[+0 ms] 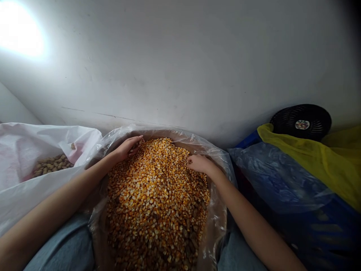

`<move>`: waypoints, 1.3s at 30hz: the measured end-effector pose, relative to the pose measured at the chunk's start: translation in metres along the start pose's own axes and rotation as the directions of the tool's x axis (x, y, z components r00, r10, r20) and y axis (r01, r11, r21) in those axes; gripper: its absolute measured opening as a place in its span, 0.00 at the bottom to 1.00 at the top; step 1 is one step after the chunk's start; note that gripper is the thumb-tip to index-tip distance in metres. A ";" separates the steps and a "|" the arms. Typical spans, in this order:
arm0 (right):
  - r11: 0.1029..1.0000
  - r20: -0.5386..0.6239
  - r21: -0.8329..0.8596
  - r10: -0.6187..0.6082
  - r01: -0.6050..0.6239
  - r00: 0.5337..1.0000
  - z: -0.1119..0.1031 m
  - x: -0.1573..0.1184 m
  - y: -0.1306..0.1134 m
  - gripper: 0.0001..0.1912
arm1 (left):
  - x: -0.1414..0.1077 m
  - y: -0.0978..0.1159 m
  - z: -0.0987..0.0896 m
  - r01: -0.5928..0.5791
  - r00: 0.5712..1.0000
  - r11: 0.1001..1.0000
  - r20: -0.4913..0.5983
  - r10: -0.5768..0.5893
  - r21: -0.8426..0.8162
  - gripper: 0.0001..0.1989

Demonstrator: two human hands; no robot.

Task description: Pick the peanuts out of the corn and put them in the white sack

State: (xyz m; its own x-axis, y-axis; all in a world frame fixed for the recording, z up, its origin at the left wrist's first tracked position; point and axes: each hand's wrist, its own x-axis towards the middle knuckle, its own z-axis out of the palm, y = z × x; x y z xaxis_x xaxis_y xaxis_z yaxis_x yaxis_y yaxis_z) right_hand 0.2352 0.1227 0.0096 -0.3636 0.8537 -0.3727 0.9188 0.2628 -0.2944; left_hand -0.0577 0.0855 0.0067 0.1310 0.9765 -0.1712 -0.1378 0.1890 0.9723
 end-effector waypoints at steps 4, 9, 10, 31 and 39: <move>0.935 -0.007 -0.352 0.051 -0.050 0.999 0.014 -0.020 -0.004 0.11 | 0.002 -0.003 -0.002 0.008 1.000 1.000 0.001 -0.008 0.021 0.13; 0.877 -0.043 -0.477 0.033 -0.050 0.999 0.028 -0.022 -0.023 0.14 | 0.004 -0.006 -0.004 0.010 1.000 1.000 -0.009 -0.009 0.028 0.14; 0.870 -0.052 -0.490 0.039 -0.060 0.998 0.029 -0.022 -0.025 0.15 | 0.004 -0.006 -0.004 0.006 1.000 1.000 -0.011 -0.006 0.028 0.14; 0.918 -0.061 -0.377 0.105 -0.120 0.993 0.023 -0.012 -0.011 0.19 | 0.001 -0.005 -0.009 -0.013 0.999 0.998 0.031 0.011 0.062 0.07; 0.951 -0.087 -0.291 0.085 -0.107 0.993 0.019 -0.010 -0.006 0.20 | -0.006 0.000 -0.001 0.065 0.994 0.990 0.081 -0.075 0.126 0.11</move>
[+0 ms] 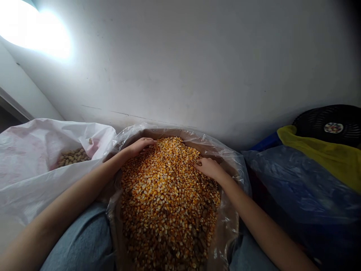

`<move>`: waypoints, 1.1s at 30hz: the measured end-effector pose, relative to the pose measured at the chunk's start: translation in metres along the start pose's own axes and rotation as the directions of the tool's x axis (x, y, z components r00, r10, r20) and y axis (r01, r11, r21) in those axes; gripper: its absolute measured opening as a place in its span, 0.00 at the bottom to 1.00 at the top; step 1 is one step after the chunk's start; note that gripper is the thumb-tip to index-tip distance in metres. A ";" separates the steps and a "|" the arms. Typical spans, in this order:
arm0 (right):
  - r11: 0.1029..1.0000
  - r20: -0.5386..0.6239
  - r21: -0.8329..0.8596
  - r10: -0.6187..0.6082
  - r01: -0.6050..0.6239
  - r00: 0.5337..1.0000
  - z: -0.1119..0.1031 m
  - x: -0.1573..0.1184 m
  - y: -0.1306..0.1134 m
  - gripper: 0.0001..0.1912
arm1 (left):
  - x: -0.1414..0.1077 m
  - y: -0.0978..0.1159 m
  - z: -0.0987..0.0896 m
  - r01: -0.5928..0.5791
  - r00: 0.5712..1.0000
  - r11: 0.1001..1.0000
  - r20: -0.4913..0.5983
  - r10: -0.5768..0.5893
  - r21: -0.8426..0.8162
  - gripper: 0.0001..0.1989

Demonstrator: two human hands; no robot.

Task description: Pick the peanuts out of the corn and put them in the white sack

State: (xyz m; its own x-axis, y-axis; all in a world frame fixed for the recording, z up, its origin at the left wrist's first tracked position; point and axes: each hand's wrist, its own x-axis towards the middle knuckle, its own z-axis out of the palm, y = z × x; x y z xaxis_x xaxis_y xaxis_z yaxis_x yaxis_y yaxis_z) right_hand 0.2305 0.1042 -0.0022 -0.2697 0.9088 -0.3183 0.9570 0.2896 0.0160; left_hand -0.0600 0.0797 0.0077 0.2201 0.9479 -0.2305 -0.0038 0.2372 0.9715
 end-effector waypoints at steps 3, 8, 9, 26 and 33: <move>0.999 0.006 0.037 -0.021 0.021 1.000 -0.001 -0.001 0.000 0.19 | 0.001 0.000 0.001 0.003 0.999 1.000 0.032 -0.004 0.015 0.14; 0.989 0.009 0.138 -0.062 0.060 0.998 -0.003 -0.001 0.002 0.19 | 0.000 -0.001 0.002 0.002 1.000 0.998 0.021 -0.004 0.056 0.16; 0.985 0.012 0.160 -0.067 0.064 0.998 -0.003 -0.001 0.002 0.19 | -0.001 -0.001 0.002 0.001 1.000 0.998 0.018 -0.002 0.063 0.16; 0.930 -0.010 0.358 -0.083 0.081 0.997 0.003 0.011 0.008 0.18 | -0.089 0.072 0.015 -0.329 0.681 0.853 -0.524 0.512 0.406 0.13; 0.907 -0.008 0.413 -0.088 0.083 0.996 0.001 0.015 0.006 0.17 | -0.169 0.088 -0.116 0.286 0.808 0.616 -0.530 0.256 0.734 0.14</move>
State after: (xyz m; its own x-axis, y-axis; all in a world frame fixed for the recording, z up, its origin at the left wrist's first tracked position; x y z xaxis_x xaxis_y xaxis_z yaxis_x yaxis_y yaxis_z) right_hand 0.2321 0.1197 -0.0078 -0.3536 0.8821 -0.3113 0.8895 0.2141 -0.4036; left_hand -0.2102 -0.0346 0.1255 -0.3403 0.9398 0.0325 0.7763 0.2613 0.5736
